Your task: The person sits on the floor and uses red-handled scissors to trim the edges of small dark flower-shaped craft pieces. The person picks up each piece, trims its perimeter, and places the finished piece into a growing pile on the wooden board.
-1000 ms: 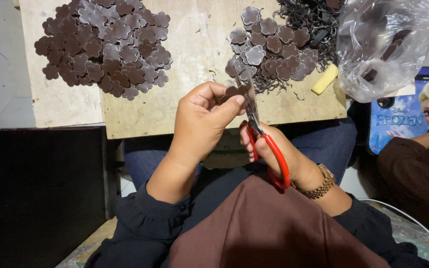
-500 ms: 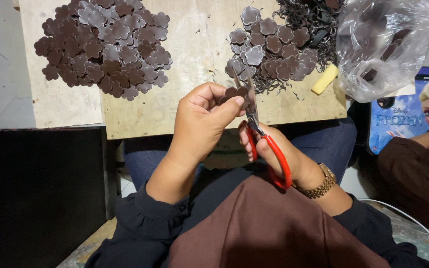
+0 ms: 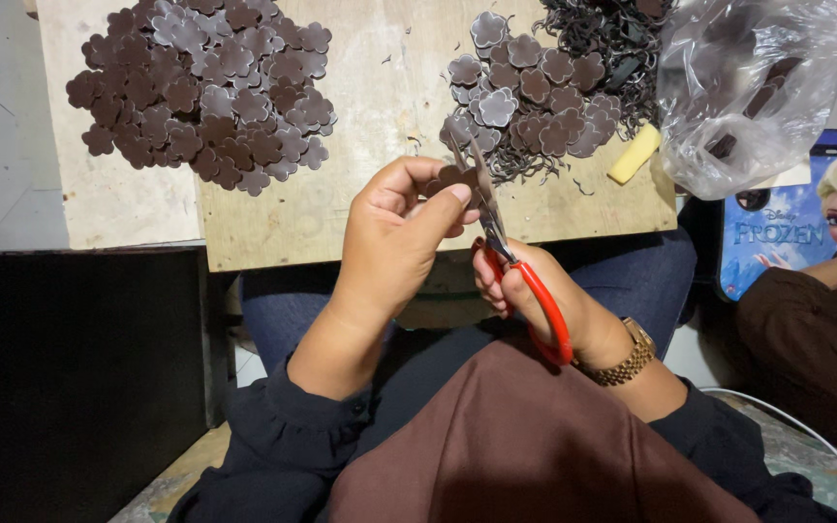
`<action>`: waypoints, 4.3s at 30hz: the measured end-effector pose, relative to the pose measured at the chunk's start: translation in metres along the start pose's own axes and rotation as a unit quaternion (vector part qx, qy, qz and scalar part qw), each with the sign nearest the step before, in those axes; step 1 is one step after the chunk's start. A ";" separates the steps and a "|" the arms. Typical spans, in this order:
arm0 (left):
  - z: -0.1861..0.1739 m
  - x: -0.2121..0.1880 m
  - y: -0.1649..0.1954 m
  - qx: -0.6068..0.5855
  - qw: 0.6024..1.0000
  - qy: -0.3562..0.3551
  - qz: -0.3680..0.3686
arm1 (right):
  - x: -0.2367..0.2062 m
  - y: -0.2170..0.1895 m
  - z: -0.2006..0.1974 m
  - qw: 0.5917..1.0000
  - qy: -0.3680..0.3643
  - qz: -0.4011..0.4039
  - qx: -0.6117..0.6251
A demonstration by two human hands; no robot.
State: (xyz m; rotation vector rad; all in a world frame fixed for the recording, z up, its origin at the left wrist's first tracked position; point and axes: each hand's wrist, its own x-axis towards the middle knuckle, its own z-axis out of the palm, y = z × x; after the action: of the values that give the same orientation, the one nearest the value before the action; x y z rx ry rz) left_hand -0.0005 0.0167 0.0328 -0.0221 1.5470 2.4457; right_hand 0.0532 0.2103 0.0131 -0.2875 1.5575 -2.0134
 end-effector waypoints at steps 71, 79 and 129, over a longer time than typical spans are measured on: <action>-0.007 0.002 0.000 0.005 0.999 -0.042 -0.021 | 0.000 0.009 -0.002 0.999 -0.011 -0.027 -0.022; -0.010 0.004 0.000 -0.050 0.994 -0.051 -0.088 | 0.001 0.008 -0.003 0.997 -0.034 -0.044 -0.053; -0.003 0.000 -0.004 -0.032 0.997 -0.051 -0.045 | -0.002 0.010 0.001 0.999 0.031 -0.024 0.002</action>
State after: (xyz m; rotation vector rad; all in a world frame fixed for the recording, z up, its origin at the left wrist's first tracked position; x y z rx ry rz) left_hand 0.0003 0.0155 0.0278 0.0204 1.3944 2.3864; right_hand 0.0582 0.2089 0.0040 -0.2670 1.5986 -2.0803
